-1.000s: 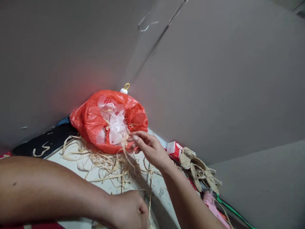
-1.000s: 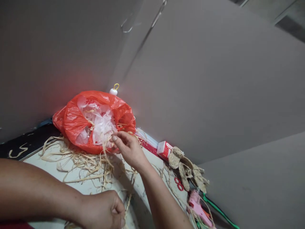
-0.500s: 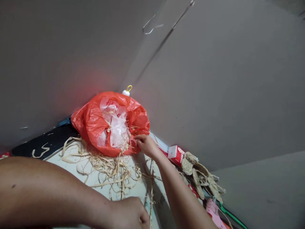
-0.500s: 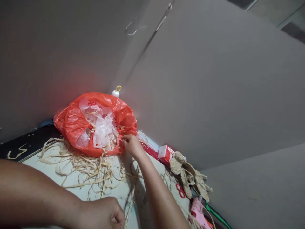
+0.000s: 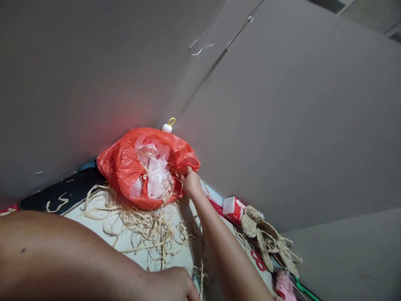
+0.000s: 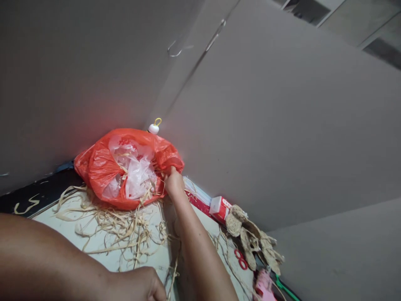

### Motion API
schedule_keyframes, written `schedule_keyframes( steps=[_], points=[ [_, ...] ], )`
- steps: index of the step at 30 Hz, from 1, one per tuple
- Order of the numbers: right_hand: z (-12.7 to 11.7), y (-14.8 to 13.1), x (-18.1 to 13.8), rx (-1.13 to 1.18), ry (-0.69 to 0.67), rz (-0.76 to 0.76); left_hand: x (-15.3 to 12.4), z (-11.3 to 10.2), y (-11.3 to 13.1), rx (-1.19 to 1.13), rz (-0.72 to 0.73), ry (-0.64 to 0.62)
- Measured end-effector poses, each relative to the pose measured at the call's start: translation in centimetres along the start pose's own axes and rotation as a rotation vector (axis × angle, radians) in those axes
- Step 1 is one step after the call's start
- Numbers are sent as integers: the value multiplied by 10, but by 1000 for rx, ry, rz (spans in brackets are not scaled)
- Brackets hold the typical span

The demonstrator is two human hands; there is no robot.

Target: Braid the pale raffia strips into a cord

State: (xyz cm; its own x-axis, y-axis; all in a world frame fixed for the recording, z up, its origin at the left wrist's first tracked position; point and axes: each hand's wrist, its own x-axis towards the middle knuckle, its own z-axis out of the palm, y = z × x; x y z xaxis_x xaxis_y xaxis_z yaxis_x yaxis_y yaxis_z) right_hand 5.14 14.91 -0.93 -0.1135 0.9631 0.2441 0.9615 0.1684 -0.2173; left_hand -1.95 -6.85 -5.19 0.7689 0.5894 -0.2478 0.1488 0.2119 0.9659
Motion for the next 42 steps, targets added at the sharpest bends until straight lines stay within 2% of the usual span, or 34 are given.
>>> schedule_keyframes(
  steps=[4,9,14,17,19,24,26,29,34,38,42],
  points=[
    [-1,2,1,14,-20,-19,1,-1,-2,-8,4,-14],
    [-18,7,-17,109,79,-54,-2,-2,0,27,-3,-22],
    [-46,13,-64,296,130,-105,-7,-3,7,32,6,-11],
    [-62,18,-99,645,184,-20,-9,-2,10,39,-16,-3],
    [-72,22,-121,792,248,35,-11,-1,11,50,-57,13],
    [-95,33,-160,898,337,88,-16,3,15,96,-106,84],
    [-100,37,-168,1032,294,122,-19,4,18,102,-146,97],
    [-103,43,-174,1208,151,203,-22,4,22,129,-139,98],
    [-96,42,-163,1333,-73,277,-22,2,22,137,-133,73],
    [-94,32,-147,1334,-131,238,-21,2,22,151,-126,78],
    [-110,34,-148,1356,-152,293,-22,1,25,126,-128,67]
  ],
)
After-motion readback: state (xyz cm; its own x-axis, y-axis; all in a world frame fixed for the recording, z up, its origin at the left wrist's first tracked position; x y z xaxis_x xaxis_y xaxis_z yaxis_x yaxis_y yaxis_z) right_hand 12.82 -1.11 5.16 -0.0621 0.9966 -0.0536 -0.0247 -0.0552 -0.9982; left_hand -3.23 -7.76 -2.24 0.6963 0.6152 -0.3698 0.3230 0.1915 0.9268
